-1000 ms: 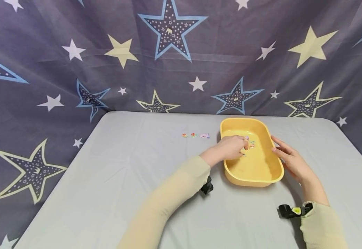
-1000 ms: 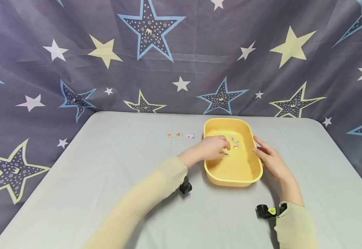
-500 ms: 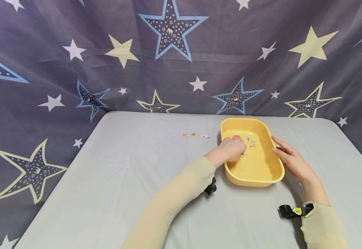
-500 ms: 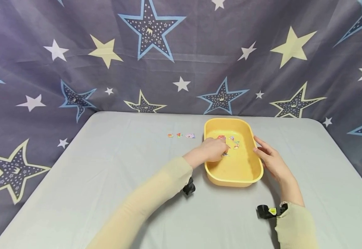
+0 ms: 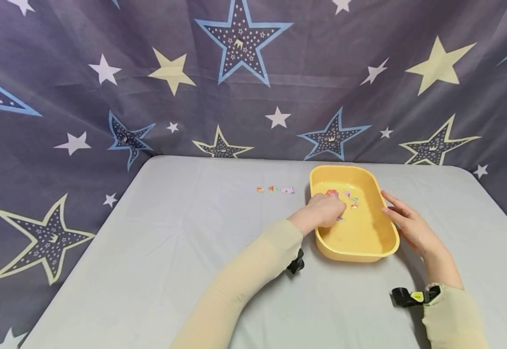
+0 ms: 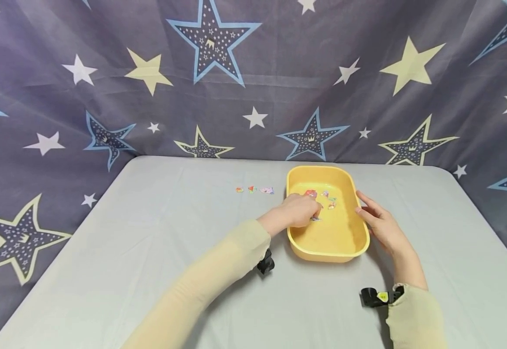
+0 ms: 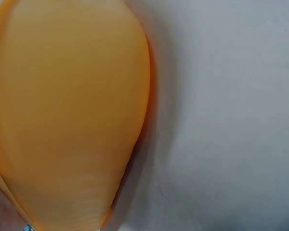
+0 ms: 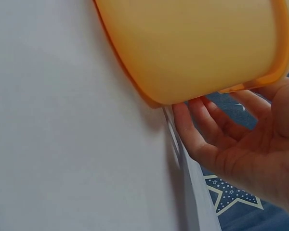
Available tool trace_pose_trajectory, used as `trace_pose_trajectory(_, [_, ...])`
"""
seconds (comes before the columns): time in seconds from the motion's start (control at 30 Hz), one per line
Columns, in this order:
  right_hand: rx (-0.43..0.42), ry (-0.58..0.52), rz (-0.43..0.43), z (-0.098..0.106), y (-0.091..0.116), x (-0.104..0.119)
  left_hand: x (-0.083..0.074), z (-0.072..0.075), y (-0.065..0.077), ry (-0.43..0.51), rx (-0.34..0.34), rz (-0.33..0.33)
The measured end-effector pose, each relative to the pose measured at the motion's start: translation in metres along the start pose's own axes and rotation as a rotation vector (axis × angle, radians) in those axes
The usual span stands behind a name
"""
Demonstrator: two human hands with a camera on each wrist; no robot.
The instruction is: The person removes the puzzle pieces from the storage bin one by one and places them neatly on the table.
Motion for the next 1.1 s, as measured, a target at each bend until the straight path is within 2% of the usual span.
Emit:
trace_pose_trajectory(0.17, [-0.002,0.006,-0.009,0.000,0.001,-0.003,0.000,-0.003,0.000,0.026,0.009,0.004])
trace_pose_trajectory(0.63, [0.001,0.019,0.006,0.000,0.001,-0.002,0.000,0.005,0.000,0.092,-0.063,-0.030])
trace_pose_trajectory(0.8, [0.004,0.008,0.016,-0.001,0.001,0.000,0.003,0.009,0.000,0.142,-0.103,-0.032])
trace_pose_trajectory(1.1, [0.010,0.002,0.026,-0.002,0.001,0.002,0.007,0.021,0.006,0.158,-0.157,-0.063])
Point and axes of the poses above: each hand's wrist, its own y-axis away from the middle knuckle, its own z-axis out of the back of the hand, x = y × z, the point moved 10 cm from there along -y, towards the middle knuckle
